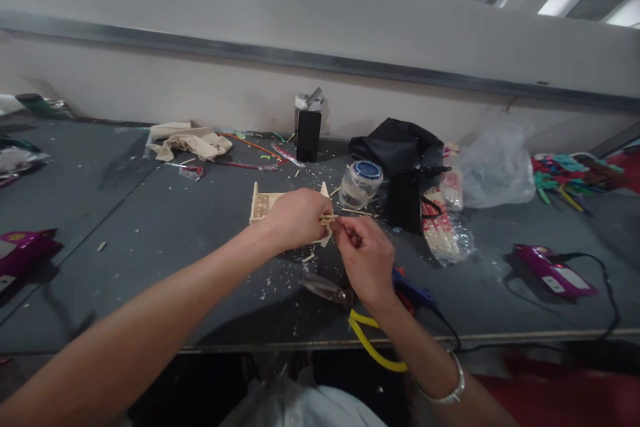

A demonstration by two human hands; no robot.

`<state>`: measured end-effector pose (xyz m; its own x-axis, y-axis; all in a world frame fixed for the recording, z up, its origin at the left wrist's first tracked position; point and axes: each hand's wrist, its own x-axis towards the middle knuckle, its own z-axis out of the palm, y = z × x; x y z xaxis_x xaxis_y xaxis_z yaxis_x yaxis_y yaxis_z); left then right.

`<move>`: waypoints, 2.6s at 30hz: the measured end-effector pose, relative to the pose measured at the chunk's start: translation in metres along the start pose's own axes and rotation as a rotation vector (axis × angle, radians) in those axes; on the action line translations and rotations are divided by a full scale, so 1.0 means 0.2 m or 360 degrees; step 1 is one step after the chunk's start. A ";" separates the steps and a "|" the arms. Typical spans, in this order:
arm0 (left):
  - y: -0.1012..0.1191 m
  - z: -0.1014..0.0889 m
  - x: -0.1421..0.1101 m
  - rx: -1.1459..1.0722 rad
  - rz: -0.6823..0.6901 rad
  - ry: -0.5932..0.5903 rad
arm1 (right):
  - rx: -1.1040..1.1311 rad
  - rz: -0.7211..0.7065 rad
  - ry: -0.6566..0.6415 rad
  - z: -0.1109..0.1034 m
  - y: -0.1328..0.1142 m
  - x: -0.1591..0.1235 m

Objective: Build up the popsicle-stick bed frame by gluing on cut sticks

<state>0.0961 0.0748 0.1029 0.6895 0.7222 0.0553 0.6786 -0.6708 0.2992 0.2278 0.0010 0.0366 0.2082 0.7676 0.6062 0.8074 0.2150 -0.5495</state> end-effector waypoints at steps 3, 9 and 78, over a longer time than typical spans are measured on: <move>0.01 0.00 0.00 -0.0001 -0.0038 -0.0008 | -0.0030 -0.0011 -0.0008 0.01 0.00 0.00; 0.02 0.01 0.00 0.0056 -0.0071 0.0014 | -0.0083 -0.0043 -0.0025 0.02 0.00 0.00; 0.03 0.00 0.03 0.0075 -0.0313 -0.0049 | 0.0004 -0.0453 -0.0768 -0.14 0.05 0.30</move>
<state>0.1041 0.0750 0.1046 0.5496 0.8350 -0.0290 0.8114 -0.5251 0.2566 0.2641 0.0319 0.0831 -0.2942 0.8683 0.3994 0.7934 0.4549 -0.4044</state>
